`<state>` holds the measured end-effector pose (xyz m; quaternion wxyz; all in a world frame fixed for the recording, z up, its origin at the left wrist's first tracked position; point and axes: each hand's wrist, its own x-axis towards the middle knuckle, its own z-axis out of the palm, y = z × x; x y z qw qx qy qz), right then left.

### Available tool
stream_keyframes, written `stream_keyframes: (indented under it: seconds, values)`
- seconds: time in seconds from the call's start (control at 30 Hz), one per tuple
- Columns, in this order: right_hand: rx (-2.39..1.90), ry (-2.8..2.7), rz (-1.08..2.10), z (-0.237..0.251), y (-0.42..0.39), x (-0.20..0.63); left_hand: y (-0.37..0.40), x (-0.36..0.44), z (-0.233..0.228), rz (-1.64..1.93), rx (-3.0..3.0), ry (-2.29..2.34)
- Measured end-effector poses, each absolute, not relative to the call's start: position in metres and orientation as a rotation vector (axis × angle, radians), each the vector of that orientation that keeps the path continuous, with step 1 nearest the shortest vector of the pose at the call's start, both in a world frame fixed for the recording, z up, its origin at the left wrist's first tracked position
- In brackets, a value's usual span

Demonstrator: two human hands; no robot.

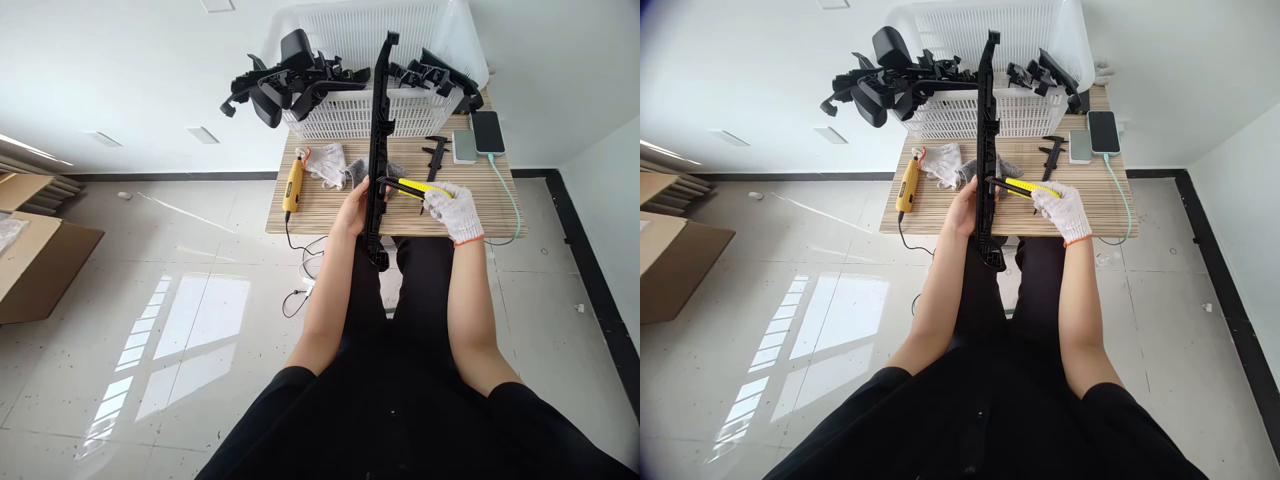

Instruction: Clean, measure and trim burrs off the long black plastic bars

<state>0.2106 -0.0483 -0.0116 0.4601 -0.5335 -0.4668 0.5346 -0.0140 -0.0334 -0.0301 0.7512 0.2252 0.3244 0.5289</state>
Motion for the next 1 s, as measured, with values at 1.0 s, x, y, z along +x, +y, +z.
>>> stream_keyframes:
  seconds: [1.0]
  values:
    - [-1.32,-1.098,1.328,-0.0074,-0.0516,0.2093,-0.0339,-0.0142,-0.0268,1.137,0.509,0.71]
